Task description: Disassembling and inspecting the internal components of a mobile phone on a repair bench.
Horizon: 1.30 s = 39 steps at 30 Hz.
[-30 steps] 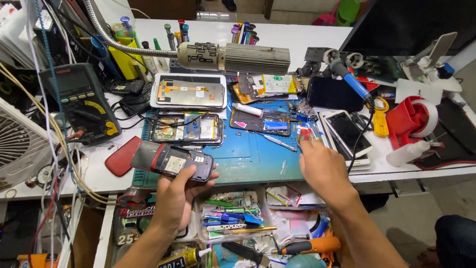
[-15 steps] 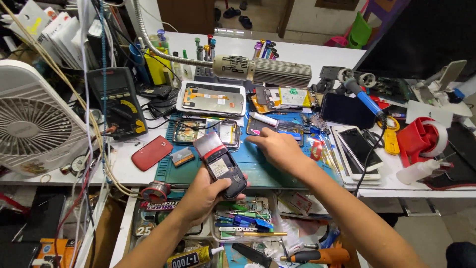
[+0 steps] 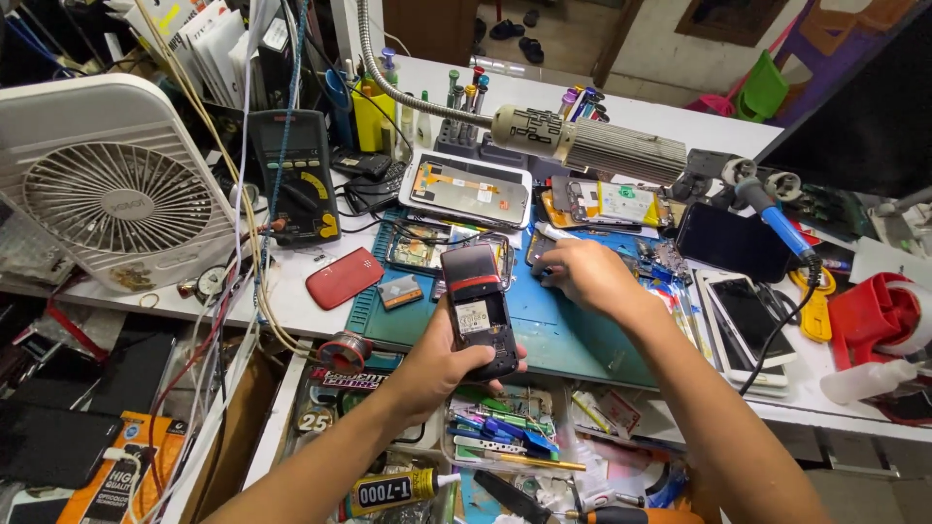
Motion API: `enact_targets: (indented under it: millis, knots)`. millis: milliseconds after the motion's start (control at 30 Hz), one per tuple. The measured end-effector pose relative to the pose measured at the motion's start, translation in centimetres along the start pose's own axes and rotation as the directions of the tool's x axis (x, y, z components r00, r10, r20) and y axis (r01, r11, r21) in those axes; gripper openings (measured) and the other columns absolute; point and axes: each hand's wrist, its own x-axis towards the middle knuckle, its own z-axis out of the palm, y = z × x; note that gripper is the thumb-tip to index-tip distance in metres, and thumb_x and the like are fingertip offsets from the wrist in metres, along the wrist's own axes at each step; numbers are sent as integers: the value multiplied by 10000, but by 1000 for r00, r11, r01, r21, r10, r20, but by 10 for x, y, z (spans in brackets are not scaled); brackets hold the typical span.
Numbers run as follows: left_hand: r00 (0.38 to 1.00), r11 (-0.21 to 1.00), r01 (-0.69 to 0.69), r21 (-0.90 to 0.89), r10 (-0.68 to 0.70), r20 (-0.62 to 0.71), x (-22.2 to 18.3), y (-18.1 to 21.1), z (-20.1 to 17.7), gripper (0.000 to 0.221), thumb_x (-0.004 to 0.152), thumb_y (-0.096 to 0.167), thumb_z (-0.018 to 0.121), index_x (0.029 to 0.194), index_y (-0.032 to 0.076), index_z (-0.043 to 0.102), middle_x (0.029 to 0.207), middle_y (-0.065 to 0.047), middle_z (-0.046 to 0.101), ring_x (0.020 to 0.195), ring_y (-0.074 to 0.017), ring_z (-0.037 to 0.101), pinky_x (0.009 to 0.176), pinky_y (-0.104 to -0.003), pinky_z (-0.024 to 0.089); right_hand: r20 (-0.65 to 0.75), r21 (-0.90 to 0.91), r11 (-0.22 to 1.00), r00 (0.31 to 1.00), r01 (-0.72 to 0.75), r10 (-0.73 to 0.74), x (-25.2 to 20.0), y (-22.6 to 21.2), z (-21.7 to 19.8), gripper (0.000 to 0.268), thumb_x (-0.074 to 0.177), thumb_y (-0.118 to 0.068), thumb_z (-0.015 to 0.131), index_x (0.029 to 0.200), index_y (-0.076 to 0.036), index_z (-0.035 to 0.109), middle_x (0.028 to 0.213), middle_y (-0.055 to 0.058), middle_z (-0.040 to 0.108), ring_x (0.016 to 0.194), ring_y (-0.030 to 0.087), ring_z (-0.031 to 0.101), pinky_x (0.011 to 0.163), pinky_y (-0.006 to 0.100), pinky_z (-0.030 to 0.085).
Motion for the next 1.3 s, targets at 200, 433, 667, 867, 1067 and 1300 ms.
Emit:
enact_targets:
  millis: [200,433,667,867,1067,1300]
  knots:
    - [1000,1000,16,-9,-16,15,-4,5,3,600,871,-50,586,1403,101,352,1067,-233,624,841,-344,729,621,-389,686,70,-20,997,995,-70,71,8,5,1,119,846,-248,800,956,-216,769,969,39,717,953,299,738,786,422,599]
    - [999,999,-16,-29,17,44,2,-9,0,624,877,-69,554,1428,120,330,1086,-278,652,798,-360,746,685,-435,690,-260,462,885,963,56,75,-68,-62,-14,120,879,-57,750,980,-105,706,766,70,749,697,238,768,623,363,599]
    - [997,999,-14,-52,18,75,7,-22,-1,779,870,-111,544,1518,203,246,1136,-305,666,896,-436,749,713,-480,682,-379,761,613,912,214,153,-105,-90,7,190,895,-7,721,1033,-110,802,742,67,718,625,156,664,578,282,620]
    - [997,1000,31,-1,-31,70,20,-34,-23,883,848,-132,518,1585,255,222,1152,-323,658,823,-424,758,607,-377,686,-461,790,530,869,310,179,-103,-91,38,181,933,-18,693,1052,-81,814,818,68,695,646,112,631,593,277,609]
    - [993,979,35,203,-57,102,20,-25,-16,894,858,-97,536,1636,198,208,1120,-263,667,788,-311,757,564,-289,659,-488,806,470,853,359,186,-104,-90,49,236,974,24,608,1122,-41,779,874,89,643,673,118,630,624,286,592]
    - [964,921,226,319,-258,64,16,1,-5,859,922,-21,533,1627,239,117,1158,-209,579,813,-210,658,593,-256,519,-546,711,584,831,391,108,-109,-88,65,253,939,16,630,1181,-13,699,1016,139,702,920,222,696,785,296,635]
